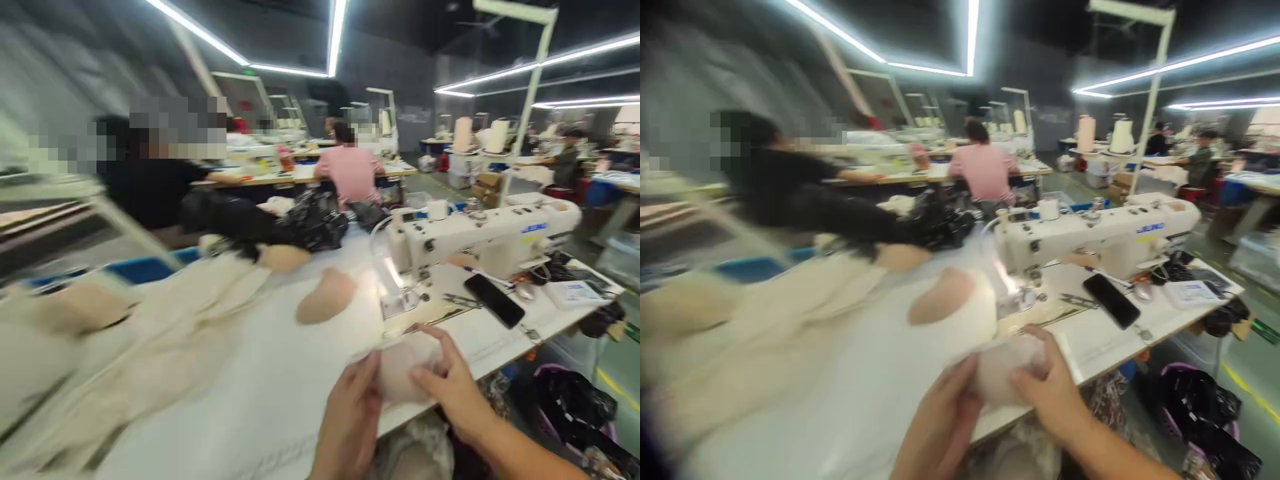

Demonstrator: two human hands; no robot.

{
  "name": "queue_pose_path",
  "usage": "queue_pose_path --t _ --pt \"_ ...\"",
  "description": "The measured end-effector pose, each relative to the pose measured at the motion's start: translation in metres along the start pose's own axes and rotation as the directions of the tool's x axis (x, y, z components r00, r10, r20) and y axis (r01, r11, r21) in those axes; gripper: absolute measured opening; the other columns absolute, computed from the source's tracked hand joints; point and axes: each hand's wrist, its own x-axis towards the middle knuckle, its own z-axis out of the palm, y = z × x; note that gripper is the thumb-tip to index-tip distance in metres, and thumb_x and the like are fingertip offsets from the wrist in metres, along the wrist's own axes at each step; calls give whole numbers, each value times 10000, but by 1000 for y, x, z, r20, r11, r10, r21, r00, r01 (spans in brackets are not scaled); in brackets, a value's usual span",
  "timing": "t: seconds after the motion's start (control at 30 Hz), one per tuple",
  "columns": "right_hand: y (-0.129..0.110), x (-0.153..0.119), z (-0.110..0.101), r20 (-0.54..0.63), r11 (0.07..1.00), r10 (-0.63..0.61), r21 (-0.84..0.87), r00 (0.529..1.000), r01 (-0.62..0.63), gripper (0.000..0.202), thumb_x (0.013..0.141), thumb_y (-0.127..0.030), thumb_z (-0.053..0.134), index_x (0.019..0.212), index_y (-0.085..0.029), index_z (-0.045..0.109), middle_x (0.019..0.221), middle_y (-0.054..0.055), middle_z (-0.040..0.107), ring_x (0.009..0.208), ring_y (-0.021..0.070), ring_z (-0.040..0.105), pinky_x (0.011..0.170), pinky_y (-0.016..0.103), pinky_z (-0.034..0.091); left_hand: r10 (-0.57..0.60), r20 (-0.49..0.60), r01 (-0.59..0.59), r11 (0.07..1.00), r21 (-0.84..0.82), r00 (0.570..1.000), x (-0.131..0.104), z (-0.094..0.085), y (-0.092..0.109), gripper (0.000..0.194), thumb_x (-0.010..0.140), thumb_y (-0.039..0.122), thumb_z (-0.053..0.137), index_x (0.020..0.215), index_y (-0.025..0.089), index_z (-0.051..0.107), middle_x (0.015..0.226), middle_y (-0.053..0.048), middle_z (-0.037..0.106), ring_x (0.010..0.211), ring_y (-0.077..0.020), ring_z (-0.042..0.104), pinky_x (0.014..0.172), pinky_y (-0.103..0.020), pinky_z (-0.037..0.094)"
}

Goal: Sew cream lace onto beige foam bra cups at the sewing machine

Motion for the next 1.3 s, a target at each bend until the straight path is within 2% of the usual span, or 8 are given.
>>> queue_pose_path --t 0.13,0.37,0.6,0.77,0.97,1.1,1.17,1.3 --pt "-5 4 -7 -33 996 77 -31 996 -78 815 775 -438 899 1458 -280 484 1133 56 752 1000 240 707 896 362 556 -79 5 79 981 -179 997 2 1 -5 477 599 474 982 840 135 751 948 -83 779 961 -238 698 799 -297 579" --pt "3 6 -12 -59 996 90 -10 994 -91 859 723 -418 945 1446 -292 499 1170 66 762 1039 248 712 920 372 567 -68 42 76 970 -230 997 -4 10 -4 452 633 452 965 899 146 764 965 -87 785 997 -263 713 837 -315 582" --pt "-1 14 -19 -80 997 12 -69 997 -17 630 794 -495 875 1320 -288 598 1220 65 721 1095 251 679 935 379 566 10 139 3 995 -97 990 -2 13 -3 442 688 414 945 990 126 798 1020 -132 799 1032 -300 722 878 -350 577" --pt "-15 17 -17 -114 993 -47 -111 992 34 454 816 -473 855 1145 -273 615 1055 46 722 883 218 674 763 340 579 43 151 -37 998 -43 988 -2 10 -4 398 729 396 919 1027 159 802 1066 -123 803 1063 -312 729 922 -390 572" --pt "-19 15 -8 -129 996 -86 -32 988 82 447 815 -515 835 1123 -298 594 1031 21 733 886 228 697 766 354 582 -63 316 68 998 -6 947 -7 11 -8 379 715 416 923 963 139 847 1029 -158 808 1057 -361 731 959 -448 570" --pt "-20 15 -17 -127 1000 27 3 992 -27 524 801 -597 824 1165 -291 604 1006 38 747 856 245 705 724 359 576 -119 275 151 984 -95 954 -9 9 -2 451 665 418 961 998 137 845 1058 -167 801 1051 -364 728 937 -464 581" --pt "-20 12 -22 -56 993 116 18 992 -115 567 832 -647 782 1228 -290 591 1020 59 749 870 252 708 741 376 575 -102 231 134 982 -130 968 -7 9 1 466 677 438 954 1003 124 839 1072 -169 797 1061 -353 723 939 -444 583" --pt "-20 5 -20 71 984 181 -6 981 -181 675 846 -541 828 1388 -308 500 1106 72 750 901 240 715 814 385 561 -43 168 73 981 -177 985 -2 10 2 465 702 437 941 1026 124 827 1071 -152 798 1066 -329 718 933 -397 580"
